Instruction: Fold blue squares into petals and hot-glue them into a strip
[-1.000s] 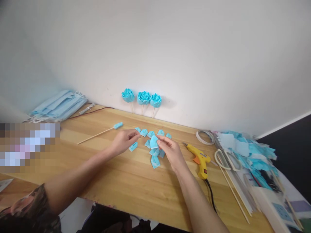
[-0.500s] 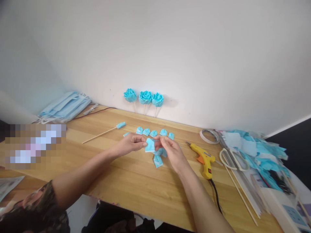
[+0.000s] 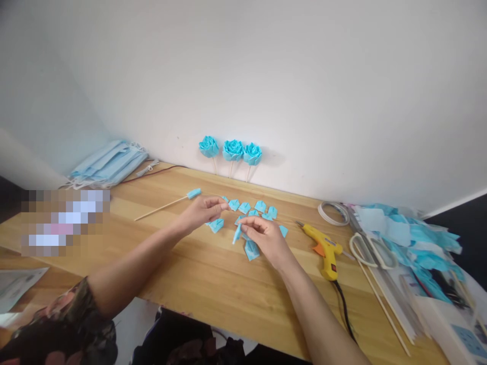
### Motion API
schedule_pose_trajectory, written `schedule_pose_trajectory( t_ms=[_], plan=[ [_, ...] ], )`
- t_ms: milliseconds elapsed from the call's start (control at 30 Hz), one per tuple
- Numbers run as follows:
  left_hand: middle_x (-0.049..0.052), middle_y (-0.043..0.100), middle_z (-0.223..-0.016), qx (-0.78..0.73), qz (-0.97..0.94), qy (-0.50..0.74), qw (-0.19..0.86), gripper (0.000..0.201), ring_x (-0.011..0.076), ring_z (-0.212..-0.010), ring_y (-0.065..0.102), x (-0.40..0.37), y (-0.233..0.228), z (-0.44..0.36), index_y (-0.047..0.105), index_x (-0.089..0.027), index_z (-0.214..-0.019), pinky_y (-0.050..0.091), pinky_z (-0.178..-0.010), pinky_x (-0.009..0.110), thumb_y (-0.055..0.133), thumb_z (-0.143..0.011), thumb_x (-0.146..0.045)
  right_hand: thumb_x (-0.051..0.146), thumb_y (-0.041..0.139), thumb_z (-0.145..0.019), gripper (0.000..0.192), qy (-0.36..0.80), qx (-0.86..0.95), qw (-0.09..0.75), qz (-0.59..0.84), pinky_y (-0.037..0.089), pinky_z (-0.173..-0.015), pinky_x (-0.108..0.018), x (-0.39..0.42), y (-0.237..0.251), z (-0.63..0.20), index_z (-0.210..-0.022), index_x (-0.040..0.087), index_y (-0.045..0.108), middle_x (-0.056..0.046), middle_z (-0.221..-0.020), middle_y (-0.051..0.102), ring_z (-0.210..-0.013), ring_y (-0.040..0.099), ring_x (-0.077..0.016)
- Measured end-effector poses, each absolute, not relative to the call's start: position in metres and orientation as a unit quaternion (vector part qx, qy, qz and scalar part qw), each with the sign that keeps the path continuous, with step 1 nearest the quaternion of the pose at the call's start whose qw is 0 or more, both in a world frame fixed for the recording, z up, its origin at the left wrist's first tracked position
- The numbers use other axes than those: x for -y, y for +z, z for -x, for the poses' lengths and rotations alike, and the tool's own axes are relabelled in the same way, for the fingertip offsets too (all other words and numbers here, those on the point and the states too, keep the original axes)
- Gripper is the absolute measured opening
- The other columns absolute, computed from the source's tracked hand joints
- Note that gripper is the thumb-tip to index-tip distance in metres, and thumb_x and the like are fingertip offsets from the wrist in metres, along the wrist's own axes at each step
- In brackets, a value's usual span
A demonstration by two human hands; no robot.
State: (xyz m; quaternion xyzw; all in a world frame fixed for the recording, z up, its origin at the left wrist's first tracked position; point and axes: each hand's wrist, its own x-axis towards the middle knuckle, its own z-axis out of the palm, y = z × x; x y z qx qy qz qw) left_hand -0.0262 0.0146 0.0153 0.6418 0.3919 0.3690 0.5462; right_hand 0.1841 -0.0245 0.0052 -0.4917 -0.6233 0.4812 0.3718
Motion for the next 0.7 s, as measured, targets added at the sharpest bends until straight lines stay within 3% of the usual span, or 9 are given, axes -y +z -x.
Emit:
schedule_pose_trajectory(
  t_ms=[100,200,433,700],
  plan=[
    [-0.006,0.040,-0.048,-0.426,-0.622,0.401,0.521,0.039,0.0058,-0.044,0.032,-0.019,0.016,0.029,0.063,-0.012,-0.082,0.023,-0.045,0.020,0.053,-0.081,-0.049,0.039,0.063,-0.076,0.029,0.448,0.636,0.335,0.532,0.044,-0.062,-0.028,0.021,-0.003,-0.172,-0.097,0.020,0.065,-0.002,-0.075,0.069,-0.066,0.060,-0.0162],
    [-0.006,0.042,-0.051,-0.436,-0.649,0.399,0.480,0.036,0.0068,-0.047,0.034,-0.018,0.014,0.028,0.063,-0.012,-0.081,0.025,-0.046,0.020,0.050,-0.083,-0.046,0.033,0.060,-0.078,0.015,0.339,0.686,0.283,0.577,0.042,-0.061,-0.027,0.020,-0.004,-0.157,-0.086,0.022,0.066,-0.001,-0.071,0.069,-0.065,0.061,-0.0164],
    [-0.001,0.059,-0.060,-0.467,-0.806,0.265,0.248,0.022,0.0109,-0.057,0.048,-0.011,0.013,0.026,0.071,-0.018,-0.084,0.027,-0.052,0.022,0.055,-0.083,-0.034,0.028,0.053,-0.087,0.018,0.099,0.744,0.139,0.646,0.031,-0.052,-0.028,0.025,0.009,-0.137,-0.085,0.026,0.071,-0.002,-0.071,0.071,-0.063,0.062,-0.0185],
    [0.003,0.071,-0.082,-0.418,-0.878,0.175,0.158,0.016,0.0164,-0.075,0.059,-0.011,0.007,0.028,0.072,-0.021,-0.081,0.036,-0.061,0.023,0.056,-0.080,-0.021,0.032,0.046,-0.092,0.026,0.035,0.766,0.076,0.637,0.029,-0.052,-0.029,0.030,0.013,-0.135,-0.093,0.028,0.071,-0.005,-0.077,0.073,-0.067,0.065,-0.0208]
  ],
)
